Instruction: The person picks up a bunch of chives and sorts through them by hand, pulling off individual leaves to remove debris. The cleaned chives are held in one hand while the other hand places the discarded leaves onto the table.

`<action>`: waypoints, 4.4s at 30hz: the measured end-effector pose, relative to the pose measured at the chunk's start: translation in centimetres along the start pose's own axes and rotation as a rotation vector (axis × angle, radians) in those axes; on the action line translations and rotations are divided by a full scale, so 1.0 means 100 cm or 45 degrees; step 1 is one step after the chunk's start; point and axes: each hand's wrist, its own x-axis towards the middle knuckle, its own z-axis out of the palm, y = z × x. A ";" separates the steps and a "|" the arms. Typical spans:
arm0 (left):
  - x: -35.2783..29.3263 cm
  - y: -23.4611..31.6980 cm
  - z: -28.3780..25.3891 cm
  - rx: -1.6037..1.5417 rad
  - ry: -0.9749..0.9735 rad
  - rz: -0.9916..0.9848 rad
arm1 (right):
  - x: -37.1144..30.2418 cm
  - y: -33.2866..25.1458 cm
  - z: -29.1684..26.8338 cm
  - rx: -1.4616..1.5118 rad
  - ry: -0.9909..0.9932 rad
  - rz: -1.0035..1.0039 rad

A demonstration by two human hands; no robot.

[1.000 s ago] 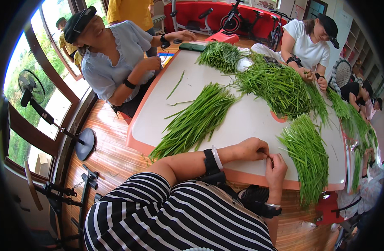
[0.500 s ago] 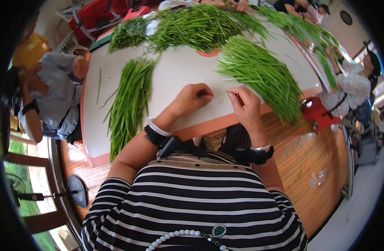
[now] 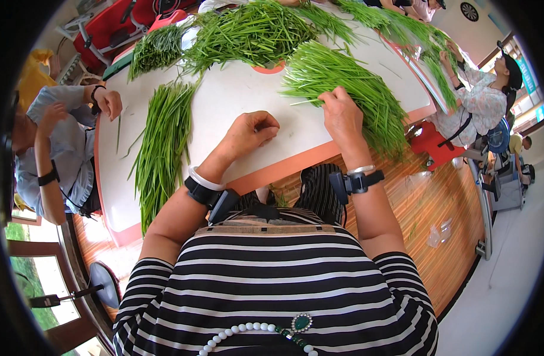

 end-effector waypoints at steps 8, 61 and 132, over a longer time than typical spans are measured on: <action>-0.001 0.002 0.000 0.012 0.006 0.021 | 0.012 -0.005 0.012 -0.103 0.031 -0.063; 0.001 0.006 -0.010 -1.243 0.259 -0.387 | 0.002 -0.051 0.024 0.273 -0.026 0.060; -0.002 0.017 -0.021 -1.081 0.467 -0.263 | -0.002 -0.085 0.056 0.936 -0.269 0.353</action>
